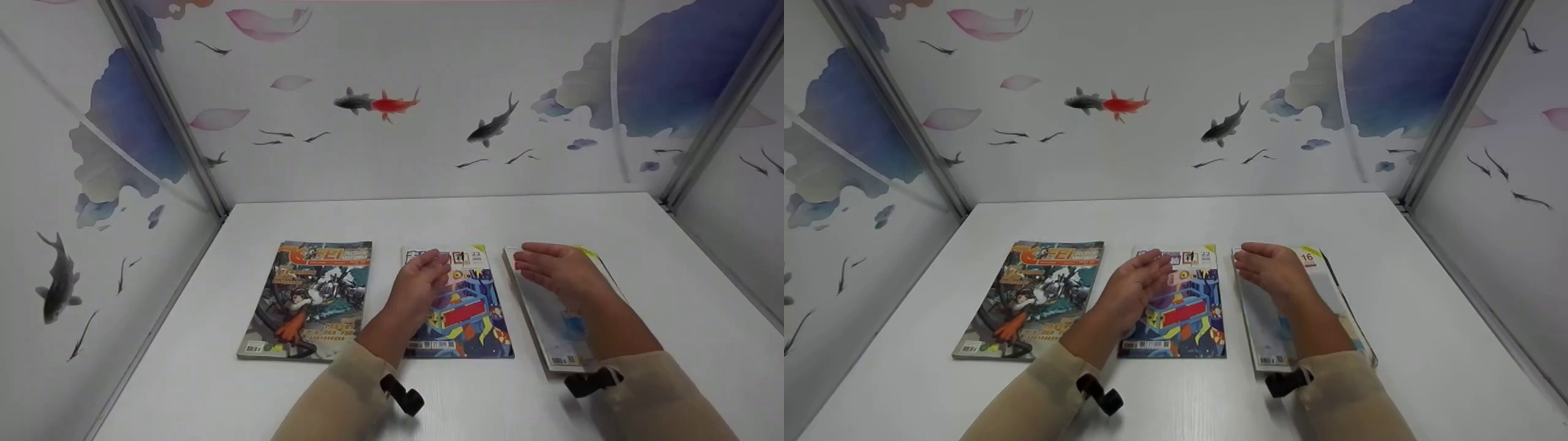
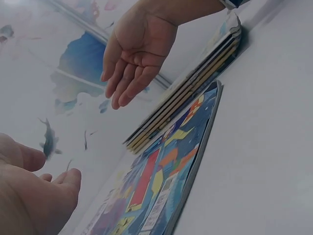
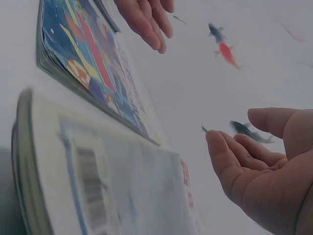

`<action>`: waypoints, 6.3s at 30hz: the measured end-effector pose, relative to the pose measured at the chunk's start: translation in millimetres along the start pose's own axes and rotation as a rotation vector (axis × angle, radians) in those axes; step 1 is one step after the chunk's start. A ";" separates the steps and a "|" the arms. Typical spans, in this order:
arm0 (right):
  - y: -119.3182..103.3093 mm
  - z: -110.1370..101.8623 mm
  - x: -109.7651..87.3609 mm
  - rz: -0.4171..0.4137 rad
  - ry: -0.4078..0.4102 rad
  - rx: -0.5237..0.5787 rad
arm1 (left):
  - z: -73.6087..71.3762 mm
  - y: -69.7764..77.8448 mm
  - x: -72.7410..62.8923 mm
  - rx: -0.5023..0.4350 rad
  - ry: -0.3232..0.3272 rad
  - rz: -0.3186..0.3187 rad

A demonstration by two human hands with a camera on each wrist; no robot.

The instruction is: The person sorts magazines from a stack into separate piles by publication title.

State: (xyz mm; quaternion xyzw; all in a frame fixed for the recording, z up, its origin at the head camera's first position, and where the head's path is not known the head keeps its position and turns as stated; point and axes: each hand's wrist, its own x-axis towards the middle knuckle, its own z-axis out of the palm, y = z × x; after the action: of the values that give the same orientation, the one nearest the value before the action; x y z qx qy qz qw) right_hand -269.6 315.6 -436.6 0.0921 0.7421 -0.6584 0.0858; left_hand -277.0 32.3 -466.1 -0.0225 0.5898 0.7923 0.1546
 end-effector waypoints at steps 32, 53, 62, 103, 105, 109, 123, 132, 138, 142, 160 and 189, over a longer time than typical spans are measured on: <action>17.8 40.0 18.3 0.114 -0.065 -0.132 | -81.6 5.2 9.4 -0.006 0.118 -0.032; 14.4 39.9 17.6 0.124 -0.044 -0.093 | -80.0 4.9 9.2 0.006 0.060 -0.062; 17.5 36.5 17.8 0.093 -0.088 -0.038 | -73.7 -3.6 10.7 0.191 0.016 -0.026; 17.5 37.8 18.8 0.069 0.042 -0.123 | -77.0 8.0 10.4 -0.084 0.068 -0.045; 17.0 37.2 18.4 0.067 0.044 -0.103 | -76.7 7.6 10.9 -0.083 0.065 -0.035; 15.1 35.6 18.0 0.080 0.050 -0.055 | -75.1 7.2 10.6 -0.080 0.061 -0.025; 2.8 26.9 14.2 0.084 0.065 -0.021 | -62.9 12.1 -0.2 -0.036 0.007 -0.003; -2.7 9.1 6.9 0.084 0.076 0.019 | -42.6 8.4 -2.5 0.079 0.036 0.012; -1.7 -15.3 1.7 0.083 0.082 -0.025 | -16.7 4.0 -0.2 0.074 0.035 0.012; 3.2 -36.7 -3.2 0.081 0.071 -0.055 | 6.8 -1.5 1.6 0.052 0.049 -0.003; 31.2 -124.3 -24.3 0.101 0.074 -0.028 | 93.9 -42.7 1.3 0.037 0.105 -0.038; 50.8 -158.8 -17.0 0.180 0.074 0.011 | 102.3 -60.2 -4.7 -0.006 -0.195 -0.070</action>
State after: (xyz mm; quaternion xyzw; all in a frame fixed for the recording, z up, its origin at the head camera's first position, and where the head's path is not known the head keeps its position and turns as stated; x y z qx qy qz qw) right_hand -241.5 478.8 -462.5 0.1832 0.7299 -0.6481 0.1168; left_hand -241.3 143.1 -489.9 0.0338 0.5684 0.7865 0.2389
